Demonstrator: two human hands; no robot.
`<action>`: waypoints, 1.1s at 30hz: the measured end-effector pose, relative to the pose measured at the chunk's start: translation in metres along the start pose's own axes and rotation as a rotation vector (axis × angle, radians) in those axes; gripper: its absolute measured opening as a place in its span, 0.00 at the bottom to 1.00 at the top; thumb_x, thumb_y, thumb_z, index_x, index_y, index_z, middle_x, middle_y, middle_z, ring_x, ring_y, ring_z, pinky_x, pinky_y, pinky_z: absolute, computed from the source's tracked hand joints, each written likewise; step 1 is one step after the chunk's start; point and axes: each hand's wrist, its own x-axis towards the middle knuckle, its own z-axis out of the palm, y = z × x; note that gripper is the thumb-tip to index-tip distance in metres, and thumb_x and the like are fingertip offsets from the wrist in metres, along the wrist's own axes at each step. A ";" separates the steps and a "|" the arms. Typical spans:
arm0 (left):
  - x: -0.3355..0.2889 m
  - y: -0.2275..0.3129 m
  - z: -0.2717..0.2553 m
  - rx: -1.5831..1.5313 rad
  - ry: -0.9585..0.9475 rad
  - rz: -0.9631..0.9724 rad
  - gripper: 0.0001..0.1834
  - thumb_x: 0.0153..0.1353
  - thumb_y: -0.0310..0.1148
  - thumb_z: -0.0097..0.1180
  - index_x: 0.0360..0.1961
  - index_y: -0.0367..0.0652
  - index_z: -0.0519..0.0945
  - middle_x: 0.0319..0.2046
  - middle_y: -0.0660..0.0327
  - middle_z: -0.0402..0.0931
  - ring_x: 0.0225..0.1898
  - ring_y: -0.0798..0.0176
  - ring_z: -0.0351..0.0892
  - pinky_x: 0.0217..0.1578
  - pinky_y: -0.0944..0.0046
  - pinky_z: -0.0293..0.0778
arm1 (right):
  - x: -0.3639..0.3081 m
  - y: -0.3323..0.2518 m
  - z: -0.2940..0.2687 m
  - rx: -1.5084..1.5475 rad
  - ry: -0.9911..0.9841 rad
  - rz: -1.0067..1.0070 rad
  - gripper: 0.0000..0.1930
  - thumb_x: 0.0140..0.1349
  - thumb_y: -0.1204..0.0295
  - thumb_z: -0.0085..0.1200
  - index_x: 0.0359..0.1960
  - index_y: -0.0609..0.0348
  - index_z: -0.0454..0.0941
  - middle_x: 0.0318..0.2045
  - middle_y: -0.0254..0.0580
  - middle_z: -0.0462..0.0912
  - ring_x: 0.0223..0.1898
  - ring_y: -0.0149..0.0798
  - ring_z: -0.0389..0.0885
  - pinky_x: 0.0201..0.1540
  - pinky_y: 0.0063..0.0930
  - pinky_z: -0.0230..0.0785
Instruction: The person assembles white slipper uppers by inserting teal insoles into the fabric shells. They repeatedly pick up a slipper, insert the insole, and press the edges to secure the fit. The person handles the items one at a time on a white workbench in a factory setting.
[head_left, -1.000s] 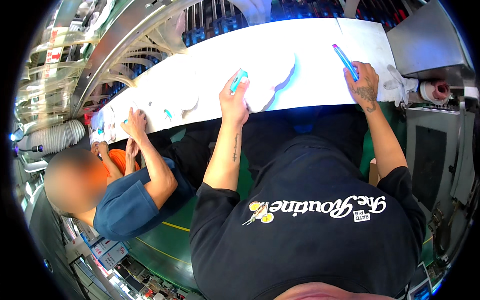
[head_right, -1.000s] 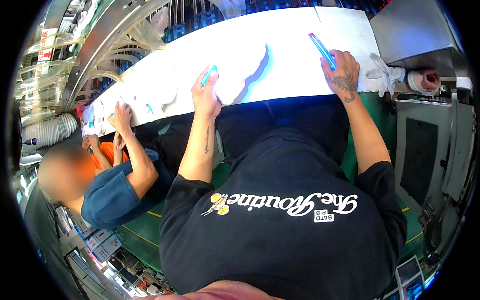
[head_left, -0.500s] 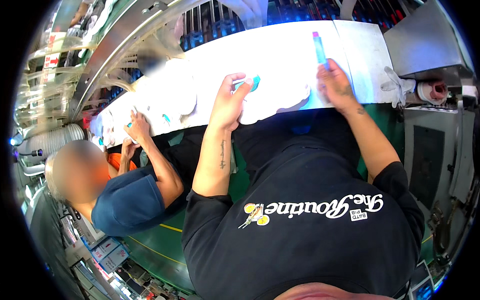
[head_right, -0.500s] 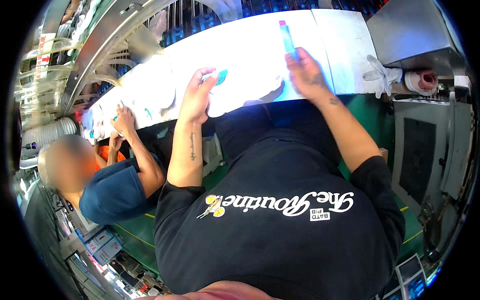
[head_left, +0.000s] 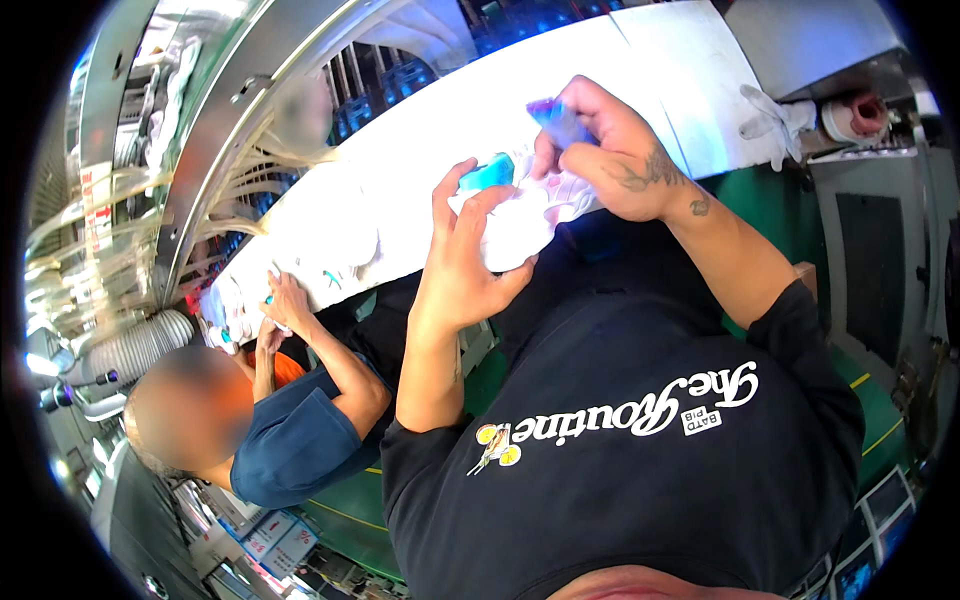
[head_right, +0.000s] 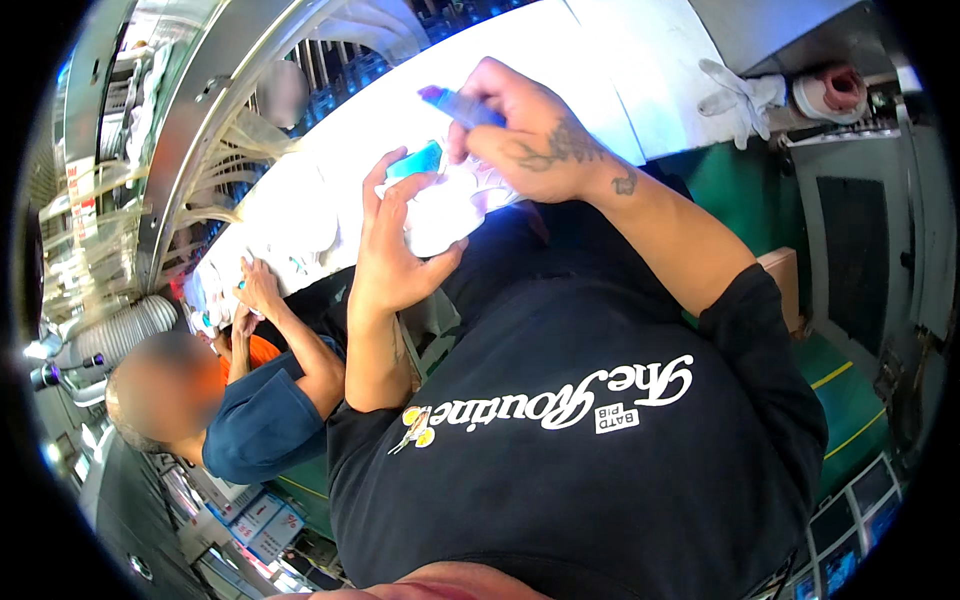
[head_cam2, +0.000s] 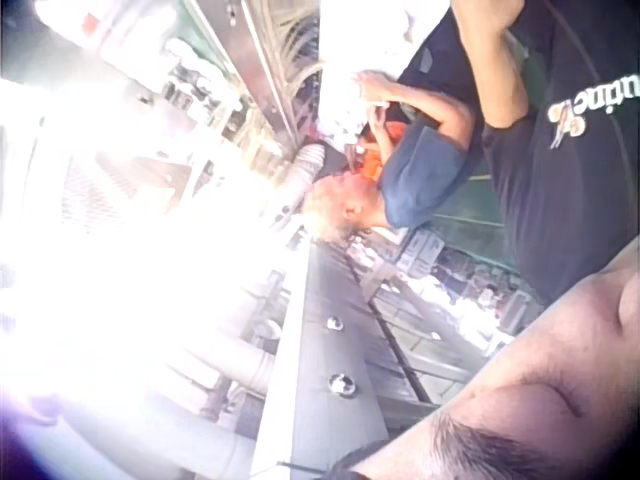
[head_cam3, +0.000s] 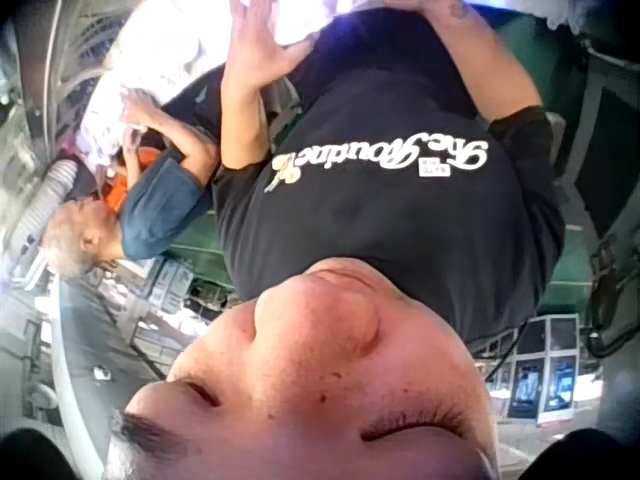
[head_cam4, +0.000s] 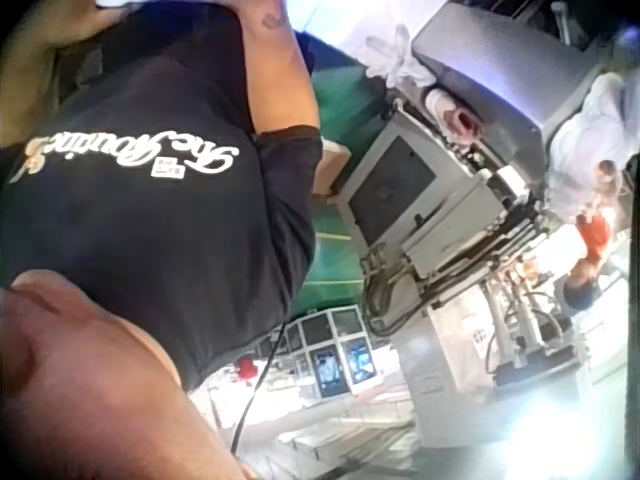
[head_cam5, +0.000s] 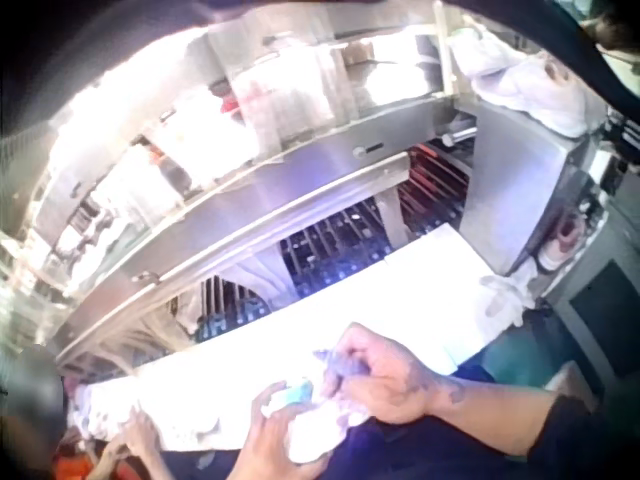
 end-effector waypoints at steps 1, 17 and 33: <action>0.001 0.005 0.001 -0.006 -0.008 -0.013 0.43 0.42 0.29 0.79 0.65 0.43 0.77 0.71 0.36 0.64 0.76 0.31 0.63 0.64 0.38 0.74 | 0.001 -0.009 -0.004 -0.027 -0.077 -0.036 0.10 0.75 0.77 0.51 0.55 0.62 0.71 0.38 0.41 0.83 0.39 0.32 0.83 0.50 0.33 0.79; 0.012 0.055 0.020 0.089 -0.042 -0.170 0.45 0.43 0.31 0.83 0.64 0.41 0.73 0.68 0.35 0.66 0.75 0.29 0.62 0.61 0.38 0.79 | -0.008 -0.005 0.034 1.232 0.272 0.263 0.35 0.78 0.27 0.34 0.35 0.47 0.71 0.17 0.30 0.66 0.16 0.28 0.60 0.23 0.28 0.59; -0.004 0.052 0.039 0.180 0.087 0.057 0.38 0.42 0.30 0.84 0.58 0.44 0.81 0.66 0.32 0.66 0.64 0.27 0.77 0.55 0.40 0.83 | -0.026 0.031 0.009 1.587 -0.111 0.450 0.36 0.77 0.28 0.35 0.34 0.49 0.70 0.18 0.25 0.64 0.15 0.25 0.56 0.20 0.25 0.53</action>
